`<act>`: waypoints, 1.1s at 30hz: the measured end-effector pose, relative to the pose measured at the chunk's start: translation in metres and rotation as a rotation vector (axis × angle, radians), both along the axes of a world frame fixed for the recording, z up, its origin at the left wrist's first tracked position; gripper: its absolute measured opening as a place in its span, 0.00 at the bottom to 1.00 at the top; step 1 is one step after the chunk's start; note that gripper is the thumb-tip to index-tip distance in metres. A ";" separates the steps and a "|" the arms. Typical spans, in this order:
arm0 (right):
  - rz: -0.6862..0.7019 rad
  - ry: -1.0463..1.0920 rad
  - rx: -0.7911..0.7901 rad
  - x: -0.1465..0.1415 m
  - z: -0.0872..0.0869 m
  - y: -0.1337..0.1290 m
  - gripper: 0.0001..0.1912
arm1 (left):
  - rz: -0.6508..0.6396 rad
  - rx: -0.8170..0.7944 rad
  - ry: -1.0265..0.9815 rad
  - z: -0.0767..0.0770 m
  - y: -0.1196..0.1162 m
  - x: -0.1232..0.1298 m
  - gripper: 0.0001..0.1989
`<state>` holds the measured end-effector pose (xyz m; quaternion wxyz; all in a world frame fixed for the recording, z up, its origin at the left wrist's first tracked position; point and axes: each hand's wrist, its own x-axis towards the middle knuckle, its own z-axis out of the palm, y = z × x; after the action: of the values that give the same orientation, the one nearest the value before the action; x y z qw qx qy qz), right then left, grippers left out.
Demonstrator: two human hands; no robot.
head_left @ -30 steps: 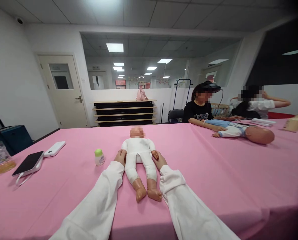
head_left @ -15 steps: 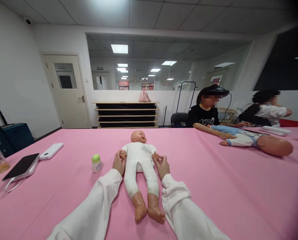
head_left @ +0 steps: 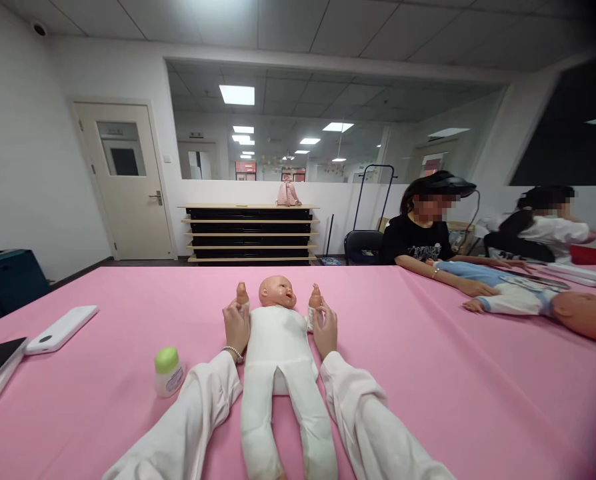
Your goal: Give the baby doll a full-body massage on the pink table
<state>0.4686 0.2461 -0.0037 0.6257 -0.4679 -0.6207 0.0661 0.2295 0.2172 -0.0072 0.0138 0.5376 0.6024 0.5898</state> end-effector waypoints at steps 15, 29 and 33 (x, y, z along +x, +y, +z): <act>0.135 -0.010 -0.261 0.003 -0.031 0.043 0.26 | 0.008 -0.365 0.146 -0.013 0.032 -0.010 0.20; 0.276 -0.097 -0.315 0.003 -0.022 0.041 0.26 | 0.014 -0.593 0.217 0.008 0.021 -0.005 0.23; 0.289 -0.113 -0.286 0.003 -0.019 0.041 0.28 | 0.015 -0.560 0.234 0.003 0.024 -0.006 0.23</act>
<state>0.4713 0.2871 -0.0225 0.5009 -0.4611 -0.6999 0.2161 0.2236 0.2414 -0.0043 0.0878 0.5727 0.7431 0.3349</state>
